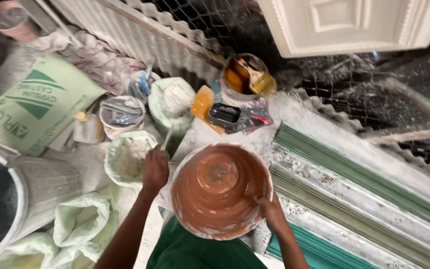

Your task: The person wipes a large white workbench with a yellow sponge, then places two long green metal mold profiles on the bench. They brush the profiles with a paintbrush, then mix a white powder in a bucket with a trowel and add liquid from a small container.

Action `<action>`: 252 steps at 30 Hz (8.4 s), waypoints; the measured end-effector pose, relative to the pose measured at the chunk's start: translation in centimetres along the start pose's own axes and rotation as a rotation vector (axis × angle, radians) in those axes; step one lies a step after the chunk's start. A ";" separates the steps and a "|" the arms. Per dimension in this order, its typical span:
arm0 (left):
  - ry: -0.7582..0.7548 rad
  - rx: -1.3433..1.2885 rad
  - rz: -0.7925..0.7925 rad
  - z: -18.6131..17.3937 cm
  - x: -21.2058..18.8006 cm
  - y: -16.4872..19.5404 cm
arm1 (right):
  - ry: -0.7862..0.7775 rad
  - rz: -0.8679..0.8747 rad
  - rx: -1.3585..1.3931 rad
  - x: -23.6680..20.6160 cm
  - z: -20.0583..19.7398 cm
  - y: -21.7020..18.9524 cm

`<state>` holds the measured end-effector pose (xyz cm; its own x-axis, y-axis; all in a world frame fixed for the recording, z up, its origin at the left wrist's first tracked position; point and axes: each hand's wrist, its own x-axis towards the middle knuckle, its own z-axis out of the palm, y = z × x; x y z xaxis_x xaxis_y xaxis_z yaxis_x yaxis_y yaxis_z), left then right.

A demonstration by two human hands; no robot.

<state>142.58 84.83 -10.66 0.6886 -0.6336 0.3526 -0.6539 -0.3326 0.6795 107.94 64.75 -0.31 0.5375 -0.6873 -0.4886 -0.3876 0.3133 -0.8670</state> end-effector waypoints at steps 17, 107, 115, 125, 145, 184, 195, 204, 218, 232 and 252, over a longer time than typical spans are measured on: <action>-0.290 0.376 0.566 10.5 13.0 5.1 | 0.137 0.179 0.343 2.3 -0.7 6.6; -1.251 -0.414 -0.159 -6.0 2.0 10.0 | 0.127 -0.137 -0.494 -9.4 16.2 -3.3; -0.948 0.194 0.531 -2.6 4.5 6.5 | 0.212 -0.180 -0.212 -5.4 17.8 -7.9; -0.972 -0.220 0.285 -3.5 1.4 12.0 | 0.140 -0.204 -0.295 -3.8 15.9 -10.8; -1.129 0.198 0.817 -3.0 8.8 9.9 | -0.090 -0.315 -0.483 -1.2 18.9 -15.8; -0.628 0.133 1.353 -9.1 8.8 10.3 | -0.124 -0.145 -0.138 3.1 18.0 -16.8; -1.428 -0.184 -0.053 -4.7 4.2 6.7 | 0.011 -0.333 -0.156 0.6 18.2 -14.1; -0.240 -1.375 -0.940 -5.5 11.0 8.9 | 0.198 -0.200 -0.129 -2.4 16.9 -12.5; -0.628 -1.452 -0.643 10.6 27.4 17.5 | 0.638 0.283 0.481 -17.9 14.3 6.4; -0.418 -1.085 -0.564 18.6 24.8 21.7 | 1.218 0.231 1.091 -34.0 17.1 21.3; -1.877 -0.977 1.195 -5.8 -30.0 55.8 | 1.460 -0.269 1.277 -56.4 1.2 37.1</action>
<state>87.25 89.27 20.42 -0.9420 -0.0983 0.3209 0.2553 0.4108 0.8753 64.13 115.91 -4.98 -0.7079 -0.5061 -0.4927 0.6246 -0.1231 -0.7712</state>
